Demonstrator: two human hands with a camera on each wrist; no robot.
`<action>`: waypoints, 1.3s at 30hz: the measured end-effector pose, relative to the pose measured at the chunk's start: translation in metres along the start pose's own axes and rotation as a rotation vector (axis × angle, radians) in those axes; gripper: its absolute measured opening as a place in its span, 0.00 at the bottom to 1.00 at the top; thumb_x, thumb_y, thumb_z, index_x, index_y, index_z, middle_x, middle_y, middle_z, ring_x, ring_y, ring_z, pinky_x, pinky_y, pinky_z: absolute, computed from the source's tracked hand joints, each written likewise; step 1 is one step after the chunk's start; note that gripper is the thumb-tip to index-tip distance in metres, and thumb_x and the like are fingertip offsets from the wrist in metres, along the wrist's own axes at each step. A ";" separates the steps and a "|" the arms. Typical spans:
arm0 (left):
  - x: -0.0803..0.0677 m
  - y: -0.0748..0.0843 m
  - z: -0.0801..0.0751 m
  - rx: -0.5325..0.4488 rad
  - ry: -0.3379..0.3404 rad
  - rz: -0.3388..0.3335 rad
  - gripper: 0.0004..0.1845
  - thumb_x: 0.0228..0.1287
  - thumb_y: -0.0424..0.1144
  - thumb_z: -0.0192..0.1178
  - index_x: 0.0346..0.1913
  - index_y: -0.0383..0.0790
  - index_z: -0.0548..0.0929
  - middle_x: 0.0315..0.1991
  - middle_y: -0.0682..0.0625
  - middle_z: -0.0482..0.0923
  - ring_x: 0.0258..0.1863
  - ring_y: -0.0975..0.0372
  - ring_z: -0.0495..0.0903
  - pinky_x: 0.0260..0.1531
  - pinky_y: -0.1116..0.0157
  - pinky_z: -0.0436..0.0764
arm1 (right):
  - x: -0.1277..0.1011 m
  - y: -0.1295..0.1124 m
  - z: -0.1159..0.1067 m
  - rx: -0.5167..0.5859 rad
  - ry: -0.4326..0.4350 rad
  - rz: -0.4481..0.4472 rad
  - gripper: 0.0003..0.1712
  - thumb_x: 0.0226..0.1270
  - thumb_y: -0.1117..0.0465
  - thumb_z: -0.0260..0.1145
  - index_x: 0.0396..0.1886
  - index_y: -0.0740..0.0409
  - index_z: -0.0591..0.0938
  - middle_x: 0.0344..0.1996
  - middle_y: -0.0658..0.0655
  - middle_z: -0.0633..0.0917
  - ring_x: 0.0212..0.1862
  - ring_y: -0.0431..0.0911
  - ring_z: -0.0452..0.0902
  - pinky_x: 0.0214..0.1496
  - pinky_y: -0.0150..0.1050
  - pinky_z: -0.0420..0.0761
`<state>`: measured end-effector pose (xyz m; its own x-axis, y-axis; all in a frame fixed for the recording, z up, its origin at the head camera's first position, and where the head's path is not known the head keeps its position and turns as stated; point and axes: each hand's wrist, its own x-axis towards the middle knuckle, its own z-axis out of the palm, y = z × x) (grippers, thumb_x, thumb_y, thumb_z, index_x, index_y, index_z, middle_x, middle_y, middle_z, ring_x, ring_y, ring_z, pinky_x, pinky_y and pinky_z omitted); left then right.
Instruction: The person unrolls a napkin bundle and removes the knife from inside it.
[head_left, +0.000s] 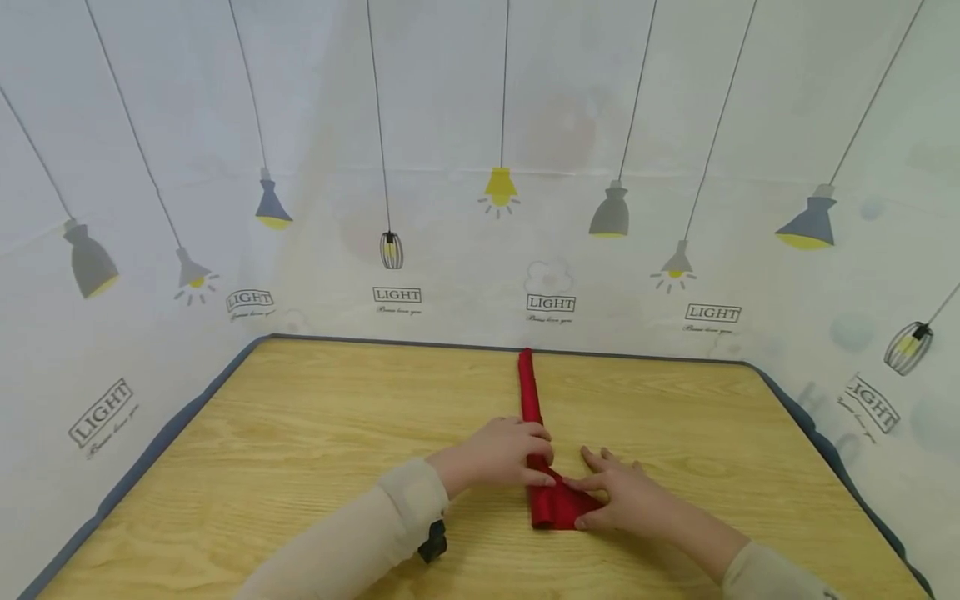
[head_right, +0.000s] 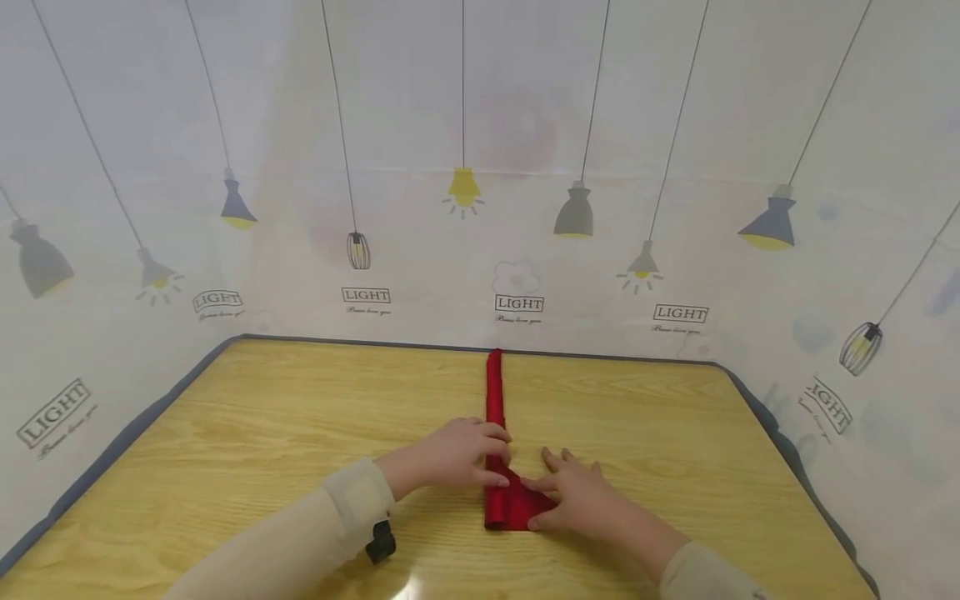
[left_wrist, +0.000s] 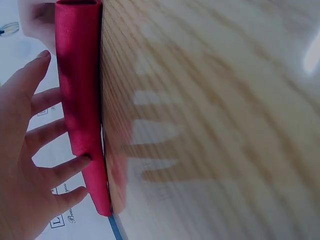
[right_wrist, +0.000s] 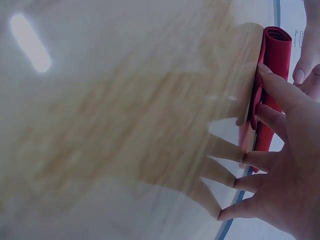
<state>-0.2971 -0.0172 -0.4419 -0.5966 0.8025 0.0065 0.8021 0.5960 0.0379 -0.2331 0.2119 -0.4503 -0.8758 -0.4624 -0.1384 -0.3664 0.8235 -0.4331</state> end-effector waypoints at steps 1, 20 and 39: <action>-0.001 0.000 -0.001 -0.005 0.006 -0.002 0.18 0.64 0.64 0.56 0.47 0.59 0.83 0.57 0.58 0.74 0.54 0.61 0.74 0.57 0.58 0.72 | 0.000 0.000 0.000 -0.003 -0.001 0.001 0.35 0.53 0.40 0.74 0.60 0.46 0.81 0.70 0.68 0.63 0.69 0.74 0.51 0.56 0.81 0.49; -0.018 -0.010 0.005 -0.138 0.068 -0.110 0.23 0.52 0.64 0.68 0.41 0.54 0.78 0.48 0.55 0.67 0.29 0.68 0.72 0.32 0.72 0.72 | -0.001 -0.001 -0.001 -0.018 0.008 -0.013 0.36 0.52 0.41 0.75 0.60 0.48 0.82 0.70 0.70 0.63 0.68 0.74 0.52 0.55 0.81 0.49; -0.033 -0.009 -0.006 -0.071 -0.037 -0.048 0.17 0.66 0.58 0.58 0.56 0.65 0.82 0.66 0.57 0.68 0.69 0.49 0.60 0.61 0.45 0.67 | 0.004 0.001 -0.008 -0.150 -0.001 -0.138 0.36 0.54 0.38 0.72 0.63 0.43 0.80 0.71 0.64 0.64 0.72 0.69 0.49 0.60 0.78 0.47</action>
<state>-0.2851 -0.0489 -0.4369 -0.6322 0.7740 -0.0342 0.7677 0.6317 0.1077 -0.2395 0.2134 -0.4445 -0.8139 -0.5744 -0.0873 -0.5256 0.7919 -0.3108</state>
